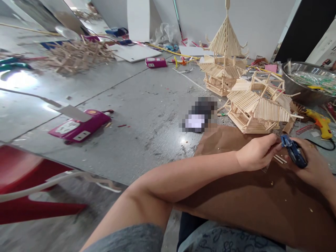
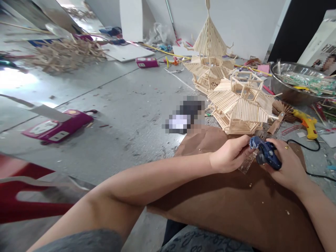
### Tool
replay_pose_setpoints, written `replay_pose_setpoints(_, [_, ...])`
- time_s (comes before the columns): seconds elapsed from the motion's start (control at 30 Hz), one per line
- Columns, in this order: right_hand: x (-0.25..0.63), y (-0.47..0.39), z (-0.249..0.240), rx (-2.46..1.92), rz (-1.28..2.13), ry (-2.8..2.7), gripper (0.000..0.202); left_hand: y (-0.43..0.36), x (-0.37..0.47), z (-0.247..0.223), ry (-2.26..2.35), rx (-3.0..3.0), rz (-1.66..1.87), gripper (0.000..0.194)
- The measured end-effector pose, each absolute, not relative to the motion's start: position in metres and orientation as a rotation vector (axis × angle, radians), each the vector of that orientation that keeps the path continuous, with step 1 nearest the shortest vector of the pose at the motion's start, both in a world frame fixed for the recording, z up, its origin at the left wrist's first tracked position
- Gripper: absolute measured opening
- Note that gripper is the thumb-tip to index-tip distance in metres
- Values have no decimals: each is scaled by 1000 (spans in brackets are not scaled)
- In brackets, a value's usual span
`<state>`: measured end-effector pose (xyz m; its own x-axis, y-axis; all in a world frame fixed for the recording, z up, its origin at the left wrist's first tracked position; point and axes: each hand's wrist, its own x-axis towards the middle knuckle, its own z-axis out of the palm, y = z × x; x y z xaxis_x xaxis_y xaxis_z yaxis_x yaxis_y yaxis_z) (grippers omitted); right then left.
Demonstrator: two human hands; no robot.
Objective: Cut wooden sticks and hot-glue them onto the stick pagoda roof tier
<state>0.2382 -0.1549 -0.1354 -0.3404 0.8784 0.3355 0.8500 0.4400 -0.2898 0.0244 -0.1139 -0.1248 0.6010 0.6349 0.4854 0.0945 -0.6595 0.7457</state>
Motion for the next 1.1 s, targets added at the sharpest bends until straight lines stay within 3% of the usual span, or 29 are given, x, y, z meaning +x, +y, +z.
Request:
replay_pose_setpoints(0.9, [235,-154,-139,-1462,-40,-2292,52,-111,25,-129,583,2125,893,13])
replay_pose_setpoints(1.1, [235,-155,-140,-1468,-82,-2286,45,-113,26,-132,548,2078,914,17])
